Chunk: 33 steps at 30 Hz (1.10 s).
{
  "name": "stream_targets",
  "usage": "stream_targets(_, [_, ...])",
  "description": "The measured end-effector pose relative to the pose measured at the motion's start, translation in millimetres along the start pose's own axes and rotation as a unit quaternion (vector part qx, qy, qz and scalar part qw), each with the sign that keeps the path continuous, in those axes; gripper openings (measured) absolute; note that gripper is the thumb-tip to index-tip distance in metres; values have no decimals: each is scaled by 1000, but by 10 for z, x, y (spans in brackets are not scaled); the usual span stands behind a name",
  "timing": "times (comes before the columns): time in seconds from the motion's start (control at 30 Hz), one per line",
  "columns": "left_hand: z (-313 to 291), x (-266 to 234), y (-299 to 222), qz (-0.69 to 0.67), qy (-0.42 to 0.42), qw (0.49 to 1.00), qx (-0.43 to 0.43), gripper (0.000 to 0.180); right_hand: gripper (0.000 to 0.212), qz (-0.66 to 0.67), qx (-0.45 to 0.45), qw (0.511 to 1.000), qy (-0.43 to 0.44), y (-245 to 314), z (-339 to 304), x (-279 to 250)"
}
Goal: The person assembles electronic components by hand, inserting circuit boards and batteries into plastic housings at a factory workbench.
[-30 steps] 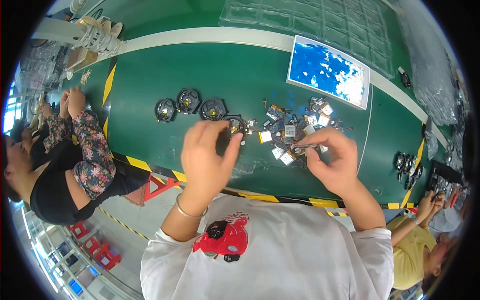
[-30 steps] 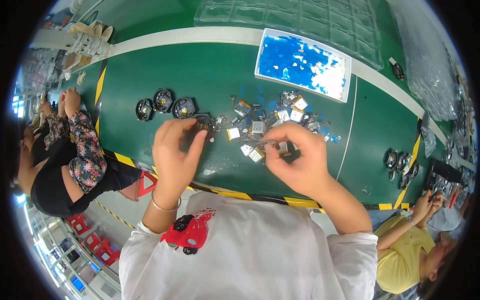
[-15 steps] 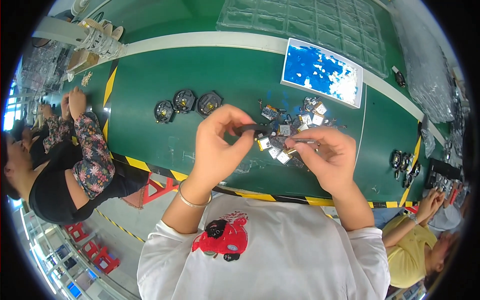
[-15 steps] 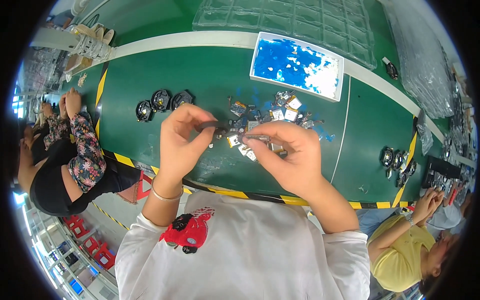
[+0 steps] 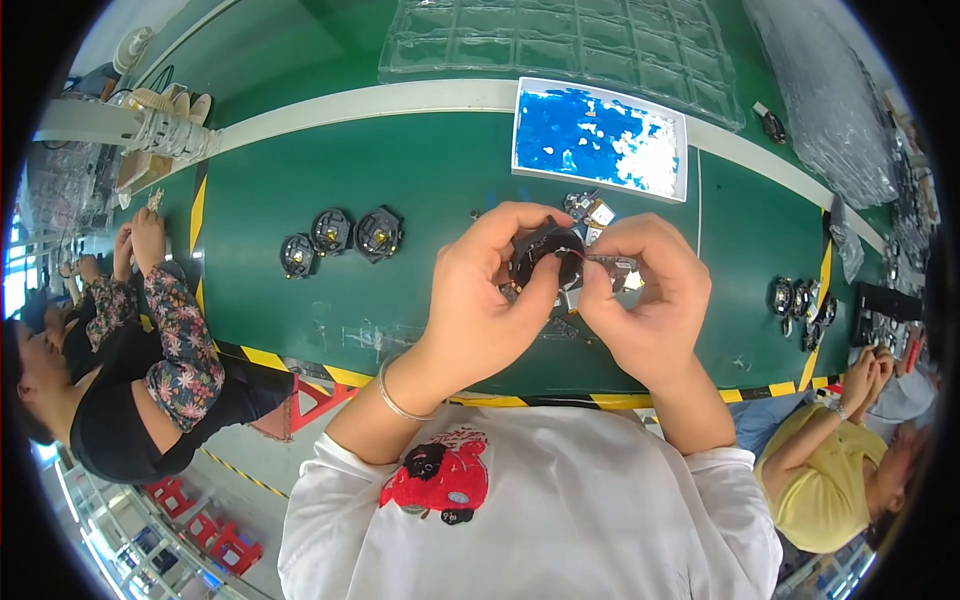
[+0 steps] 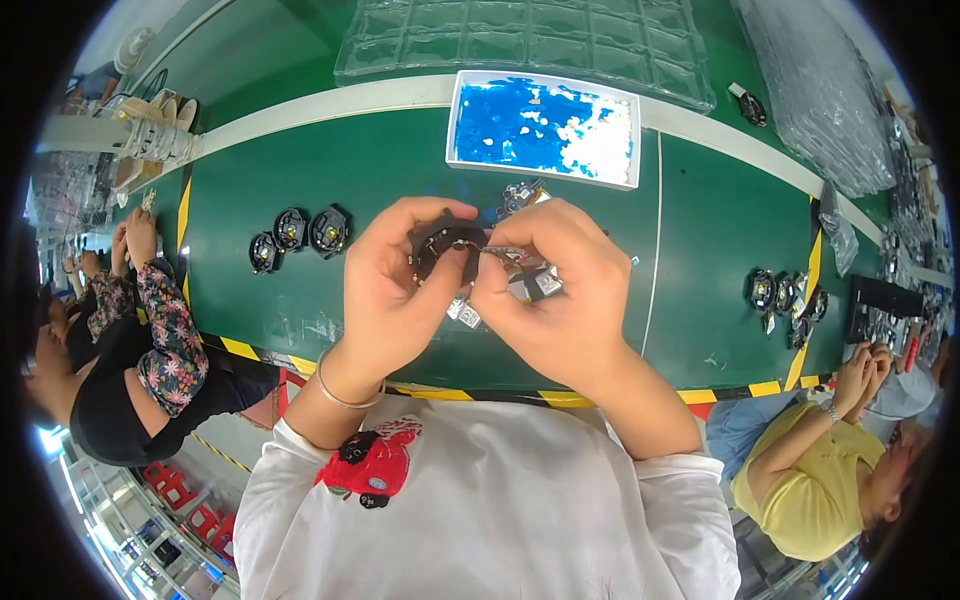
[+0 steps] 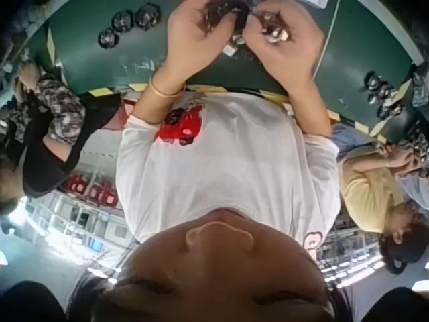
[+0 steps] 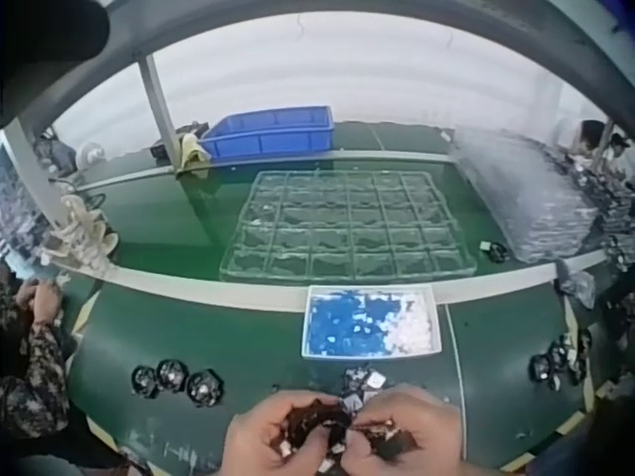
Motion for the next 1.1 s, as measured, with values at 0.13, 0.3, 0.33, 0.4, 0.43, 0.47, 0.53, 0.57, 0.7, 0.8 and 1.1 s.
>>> stream_targets(0.13, [-8,11,-15,95,9,994,43,24,13,-25,-7,999,-38,-21,31,21])
stream_targets(0.3, [-13,14,-17,79,10,995,58,23,12,-61,-7,998,-31,16,20,31])
stream_targets(0.33, [-12,16,-8,55,5,997,62,23,11,-61,1,998,-24,12,12,32])
stream_targets(0.4, [-4,11,-8,30,4,999,42,23,11,-40,-3,999,-31,-35,-12,28])
stream_targets(0.43, [0,2,-23,7,1,1000,24,23,11,-18,-8,999,-38,-46,-15,27])
stream_targets(0.47, [2,-10,-58,7,1,1000,23,23,11,-17,-8,999,-37,-41,-12,28])
stream_targets(0.53, [-4,-17,-111,29,38,999,-9,26,11,-39,-31,998,-36,-17,-6,36])
stream_targets(0.57, [-8,-16,-112,28,38,999,-10,26,11,-40,-31,998,-36,-8,-4,41])
stream_targets(0.7, [-7,-9,-136,93,43,995,15,27,12,-77,-55,995,-42,21,16,49])
stream_targets(0.8, [-13,-8,-143,108,46,993,27,27,13,-85,-67,993,-47,34,18,60])
stream_targets(1.1, [10,-5,-117,135,31,989,59,18,12,-47,-34,997,-44,-24,-33,91])
Point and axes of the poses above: each hand's wrist, its own z-axis towards the middle knuckle, its own x-axis out of the palm, y = z × x, the point moved 2 cm from there along z, towards the middle knuckle, and after that the axes turned 7 degrees about x, right-handed, at the moved point
